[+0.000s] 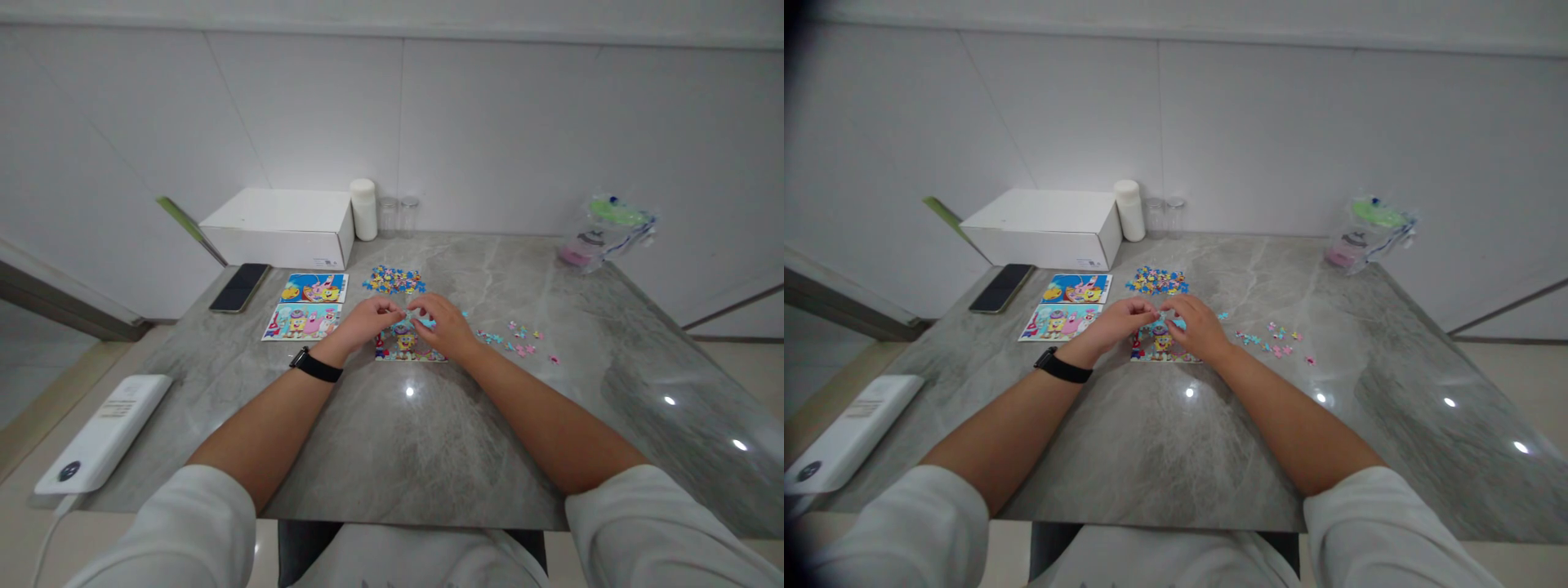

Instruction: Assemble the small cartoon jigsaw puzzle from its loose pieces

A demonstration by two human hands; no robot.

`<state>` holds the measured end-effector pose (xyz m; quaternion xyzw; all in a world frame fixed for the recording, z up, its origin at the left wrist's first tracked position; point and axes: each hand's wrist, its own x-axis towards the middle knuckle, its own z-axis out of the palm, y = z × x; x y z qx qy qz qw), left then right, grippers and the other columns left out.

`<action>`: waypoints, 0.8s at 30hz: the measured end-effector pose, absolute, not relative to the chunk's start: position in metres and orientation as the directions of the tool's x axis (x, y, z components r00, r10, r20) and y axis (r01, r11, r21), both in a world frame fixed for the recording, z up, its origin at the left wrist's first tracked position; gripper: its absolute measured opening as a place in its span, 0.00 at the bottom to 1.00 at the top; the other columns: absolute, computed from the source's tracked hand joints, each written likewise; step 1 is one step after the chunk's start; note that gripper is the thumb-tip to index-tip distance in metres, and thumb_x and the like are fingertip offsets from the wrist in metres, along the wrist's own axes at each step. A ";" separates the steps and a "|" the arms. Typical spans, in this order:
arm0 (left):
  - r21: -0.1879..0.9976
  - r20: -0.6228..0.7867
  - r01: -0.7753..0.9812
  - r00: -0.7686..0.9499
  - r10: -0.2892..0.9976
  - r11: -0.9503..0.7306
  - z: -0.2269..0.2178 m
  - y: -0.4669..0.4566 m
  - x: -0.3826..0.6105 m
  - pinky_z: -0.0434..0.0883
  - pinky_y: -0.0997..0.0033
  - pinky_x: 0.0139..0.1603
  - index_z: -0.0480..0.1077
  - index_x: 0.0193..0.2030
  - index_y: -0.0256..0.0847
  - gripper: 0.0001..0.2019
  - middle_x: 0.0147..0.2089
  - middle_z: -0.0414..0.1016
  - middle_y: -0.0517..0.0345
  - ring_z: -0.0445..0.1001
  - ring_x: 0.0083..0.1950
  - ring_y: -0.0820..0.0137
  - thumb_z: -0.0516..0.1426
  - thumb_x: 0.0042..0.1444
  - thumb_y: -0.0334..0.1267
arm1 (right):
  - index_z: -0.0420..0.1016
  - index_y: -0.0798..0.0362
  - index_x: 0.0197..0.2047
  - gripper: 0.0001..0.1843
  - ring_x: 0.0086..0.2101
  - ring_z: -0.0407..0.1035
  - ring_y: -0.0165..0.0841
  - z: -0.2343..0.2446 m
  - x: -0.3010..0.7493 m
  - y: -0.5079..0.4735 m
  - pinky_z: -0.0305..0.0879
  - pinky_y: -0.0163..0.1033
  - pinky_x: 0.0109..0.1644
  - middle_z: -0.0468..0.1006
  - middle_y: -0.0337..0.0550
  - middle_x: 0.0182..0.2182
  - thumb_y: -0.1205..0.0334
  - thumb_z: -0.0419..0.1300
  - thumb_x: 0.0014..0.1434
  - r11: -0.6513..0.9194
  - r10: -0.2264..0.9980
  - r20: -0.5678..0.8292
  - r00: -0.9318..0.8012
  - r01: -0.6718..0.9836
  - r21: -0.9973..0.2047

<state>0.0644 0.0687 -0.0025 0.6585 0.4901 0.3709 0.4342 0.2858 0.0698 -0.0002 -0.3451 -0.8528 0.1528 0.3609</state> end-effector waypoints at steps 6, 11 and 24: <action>0.877 0.141 0.433 0.181 0.973 -0.207 -0.001 0.072 0.062 0.66 0.68 0.36 0.78 0.37 0.40 0.13 0.33 0.76 0.59 0.71 0.34 0.69 0.63 0.61 0.49 | 0.77 0.48 0.50 0.13 0.40 0.72 0.39 0.000 0.286 0.070 0.70 0.46 0.51 0.80 0.46 0.44 0.66 0.61 0.63 0.719 0.695 0.532 -0.483 0.473 -0.510; 0.727 0.359 0.606 0.065 0.931 -0.323 0.001 0.081 0.045 0.70 0.64 0.48 0.78 0.40 0.42 0.06 0.43 0.78 0.55 0.73 0.42 0.66 0.63 0.62 0.41 | 0.78 0.48 0.48 0.11 0.45 0.73 0.41 -0.002 0.285 0.073 0.68 0.48 0.56 0.81 0.47 0.46 0.67 0.61 0.63 0.732 0.682 0.537 -0.497 0.480 -0.484; 0.519 0.428 0.698 0.289 0.857 -0.494 -0.017 0.083 0.035 0.70 0.56 0.58 0.80 0.40 0.43 0.06 0.44 0.80 0.51 0.76 0.50 0.59 0.60 0.63 0.36 | 0.81 0.47 0.45 0.09 0.49 0.73 0.43 -0.010 0.267 0.074 0.63 0.48 0.56 0.84 0.45 0.45 0.67 0.67 0.61 0.691 0.722 0.323 -0.612 0.606 -0.395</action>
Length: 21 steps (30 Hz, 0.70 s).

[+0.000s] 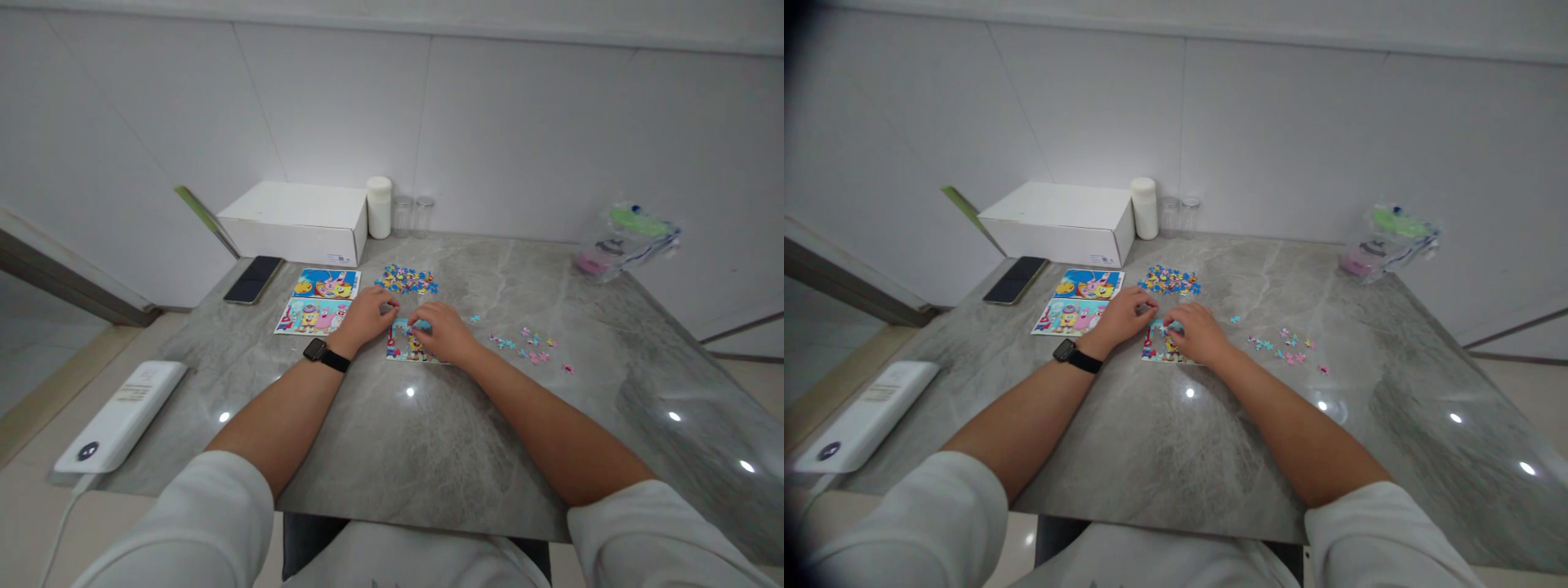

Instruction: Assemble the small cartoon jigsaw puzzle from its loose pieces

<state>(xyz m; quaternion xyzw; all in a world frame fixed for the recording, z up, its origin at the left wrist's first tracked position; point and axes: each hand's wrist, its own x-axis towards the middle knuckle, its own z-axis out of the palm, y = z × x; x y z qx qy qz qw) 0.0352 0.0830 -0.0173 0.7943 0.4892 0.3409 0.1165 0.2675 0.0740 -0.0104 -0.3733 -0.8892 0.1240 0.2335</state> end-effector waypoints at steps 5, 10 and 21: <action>0.518 0.393 0.714 0.290 0.873 -0.471 -0.019 0.085 0.036 0.72 0.58 0.52 0.80 0.38 0.43 0.07 0.39 0.80 0.52 0.76 0.44 0.60 0.60 0.63 0.37 | 0.82 0.47 0.44 0.09 0.47 0.74 0.42 -0.009 0.252 0.073 0.64 0.47 0.54 0.84 0.44 0.44 0.68 0.68 0.61 0.664 0.746 0.287 -0.601 0.637 -0.392; 0.535 0.381 0.727 0.248 0.891 -0.431 -0.023 0.088 0.035 0.72 0.59 0.50 0.80 0.38 0.43 0.07 0.39 0.80 0.52 0.76 0.44 0.60 0.59 0.63 0.36 | 0.83 0.47 0.44 0.08 0.47 0.74 0.42 -0.014 0.247 0.073 0.63 0.46 0.53 0.84 0.44 0.44 0.67 0.69 0.62 0.662 0.748 0.284 -0.600 0.649 -0.374; 0.543 0.392 0.719 0.240 0.888 -0.435 -0.027 0.088 0.037 0.70 0.62 0.46 0.78 0.37 0.42 0.06 0.38 0.79 0.53 0.75 0.41 0.61 0.59 0.62 0.35 | 0.84 0.46 0.43 0.06 0.47 0.75 0.42 -0.022 0.247 0.077 0.63 0.46 0.52 0.85 0.43 0.44 0.65 0.69 0.62 0.701 0.712 0.286 -0.642 0.624 -0.345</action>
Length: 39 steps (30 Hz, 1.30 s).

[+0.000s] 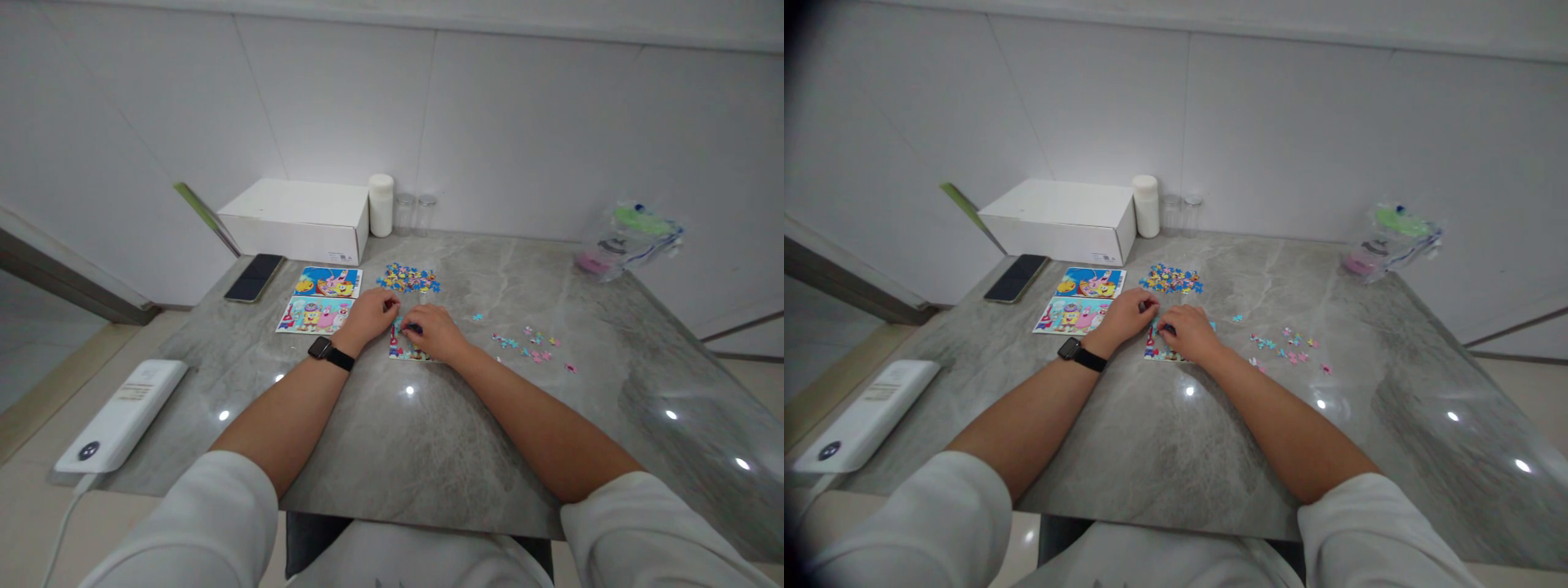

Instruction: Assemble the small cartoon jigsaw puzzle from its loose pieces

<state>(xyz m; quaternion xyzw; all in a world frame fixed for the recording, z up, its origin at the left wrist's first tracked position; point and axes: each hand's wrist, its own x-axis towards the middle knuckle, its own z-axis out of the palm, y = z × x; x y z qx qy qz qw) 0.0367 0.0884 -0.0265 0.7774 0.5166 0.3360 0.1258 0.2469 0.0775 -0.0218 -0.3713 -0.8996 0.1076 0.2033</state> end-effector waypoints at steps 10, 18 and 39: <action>0.505 0.373 0.764 0.226 0.900 -0.401 -0.027 0.087 0.037 0.70 0.61 0.46 0.78 0.38 0.43 0.08 0.39 0.79 0.51 0.75 0.42 0.60 0.57 0.63 0.36 | 0.84 0.47 0.45 0.09 0.49 0.74 0.43 -0.015 0.249 0.072 0.63 0.47 0.54 0.84 0.44 0.46 0.68 0.65 0.63 0.708 0.705 0.297 -0.644 0.616 -0.344; 0.474 0.149 0.821 0.280 0.948 -0.317 0.005 0.077 0.038 0.70 0.67 0.42 0.79 0.39 0.41 0.08 0.40 0.82 0.53 0.77 0.41 0.63 0.59 0.64 0.40 | 0.85 0.49 0.45 0.08 0.48 0.73 0.41 -0.017 0.268 0.068 0.63 0.45 0.53 0.83 0.46 0.45 0.66 0.63 0.66 0.672 0.740 0.286 -0.608 0.661 -0.333; 0.365 -0.030 0.908 0.234 0.972 -0.207 0.011 0.068 0.046 0.69 0.67 0.40 0.79 0.46 0.41 0.09 0.42 0.83 0.53 0.79 0.41 0.63 0.64 0.62 0.41 | 0.86 0.46 0.52 0.13 0.47 0.72 0.41 -0.022 0.267 0.063 0.61 0.45 0.51 0.81 0.48 0.46 0.64 0.63 0.68 0.738 0.675 0.284 -0.681 0.636 -0.227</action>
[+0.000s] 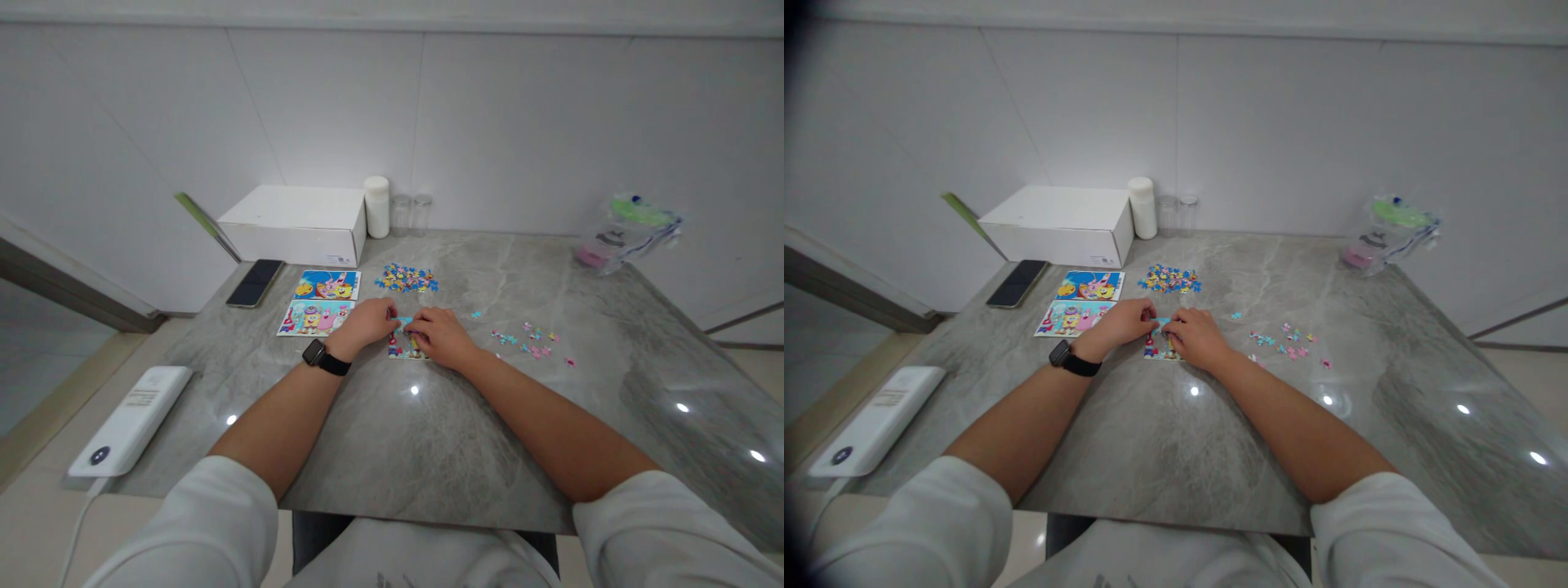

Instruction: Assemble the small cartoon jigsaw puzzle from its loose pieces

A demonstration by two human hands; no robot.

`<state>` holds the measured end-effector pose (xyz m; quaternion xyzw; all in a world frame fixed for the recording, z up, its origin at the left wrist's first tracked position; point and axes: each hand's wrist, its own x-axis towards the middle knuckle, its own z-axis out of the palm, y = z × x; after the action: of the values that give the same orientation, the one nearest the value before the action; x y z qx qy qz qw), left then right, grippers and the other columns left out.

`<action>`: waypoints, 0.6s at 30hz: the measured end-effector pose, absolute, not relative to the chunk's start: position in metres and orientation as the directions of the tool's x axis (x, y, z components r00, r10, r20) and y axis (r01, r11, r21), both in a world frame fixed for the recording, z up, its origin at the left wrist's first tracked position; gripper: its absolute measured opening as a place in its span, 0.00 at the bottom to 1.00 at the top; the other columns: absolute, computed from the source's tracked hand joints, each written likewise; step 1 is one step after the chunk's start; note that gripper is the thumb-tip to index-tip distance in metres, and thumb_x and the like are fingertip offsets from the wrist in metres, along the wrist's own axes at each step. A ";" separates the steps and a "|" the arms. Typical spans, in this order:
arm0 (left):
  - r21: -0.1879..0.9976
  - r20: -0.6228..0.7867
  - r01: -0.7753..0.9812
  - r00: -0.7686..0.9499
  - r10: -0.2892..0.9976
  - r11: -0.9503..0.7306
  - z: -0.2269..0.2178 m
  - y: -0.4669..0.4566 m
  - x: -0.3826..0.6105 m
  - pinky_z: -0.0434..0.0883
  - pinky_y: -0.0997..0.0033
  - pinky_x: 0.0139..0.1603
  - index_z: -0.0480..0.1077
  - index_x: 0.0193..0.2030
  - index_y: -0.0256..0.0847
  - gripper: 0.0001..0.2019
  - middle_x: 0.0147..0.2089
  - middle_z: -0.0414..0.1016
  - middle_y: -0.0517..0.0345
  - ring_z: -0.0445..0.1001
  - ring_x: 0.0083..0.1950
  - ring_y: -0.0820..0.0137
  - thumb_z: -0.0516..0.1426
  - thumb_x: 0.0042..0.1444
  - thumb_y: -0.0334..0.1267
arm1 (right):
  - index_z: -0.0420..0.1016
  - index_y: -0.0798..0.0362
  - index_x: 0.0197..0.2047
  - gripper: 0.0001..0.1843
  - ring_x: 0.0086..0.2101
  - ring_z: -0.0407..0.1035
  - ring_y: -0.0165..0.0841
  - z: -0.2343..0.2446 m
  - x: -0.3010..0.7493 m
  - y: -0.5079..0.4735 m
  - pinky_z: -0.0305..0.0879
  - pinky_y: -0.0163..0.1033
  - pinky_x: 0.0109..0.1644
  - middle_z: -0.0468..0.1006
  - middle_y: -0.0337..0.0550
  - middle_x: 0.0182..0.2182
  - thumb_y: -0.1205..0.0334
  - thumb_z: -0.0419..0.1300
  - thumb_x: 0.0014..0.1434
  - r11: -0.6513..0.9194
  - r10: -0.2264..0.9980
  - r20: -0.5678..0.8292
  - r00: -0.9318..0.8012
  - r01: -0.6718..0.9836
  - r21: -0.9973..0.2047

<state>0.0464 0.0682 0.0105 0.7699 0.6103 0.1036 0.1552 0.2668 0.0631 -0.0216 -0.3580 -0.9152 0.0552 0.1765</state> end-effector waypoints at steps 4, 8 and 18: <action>0.375 -0.022 0.903 0.235 0.972 -0.210 0.008 0.069 0.046 0.69 0.67 0.40 0.79 0.45 0.41 0.08 0.41 0.83 0.52 0.79 0.40 0.63 0.64 0.62 0.41 | 0.85 0.47 0.53 0.13 0.47 0.72 0.41 -0.020 0.266 0.063 0.62 0.46 0.51 0.81 0.48 0.46 0.64 0.62 0.69 0.741 0.671 0.275 -0.688 0.636 -0.217; 0.391 -0.022 0.897 0.234 0.972 -0.207 0.006 0.070 0.046 0.70 0.67 0.41 0.79 0.45 0.41 0.08 0.41 0.84 0.52 0.79 0.40 0.63 0.64 0.62 0.41 | 0.83 0.48 0.55 0.14 0.48 0.73 0.42 -0.019 0.268 0.063 0.63 0.46 0.53 0.82 0.49 0.47 0.63 0.61 0.69 0.734 0.679 0.283 -0.677 0.634 -0.246; 0.431 0.110 0.859 0.255 0.961 -0.277 0.018 0.070 0.043 0.74 0.64 0.48 0.80 0.47 0.41 0.09 0.44 0.84 0.51 0.80 0.46 0.61 0.60 0.64 0.37 | 0.82 0.48 0.53 0.15 0.49 0.76 0.41 0.013 0.289 0.076 0.69 0.48 0.57 0.84 0.47 0.48 0.66 0.59 0.67 0.676 0.728 0.509 -0.460 0.603 -0.423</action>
<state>0.0431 0.0700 0.0178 0.7791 0.5839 0.1778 0.1430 0.2885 0.0756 0.0125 -0.3916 -0.8494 0.0918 0.3416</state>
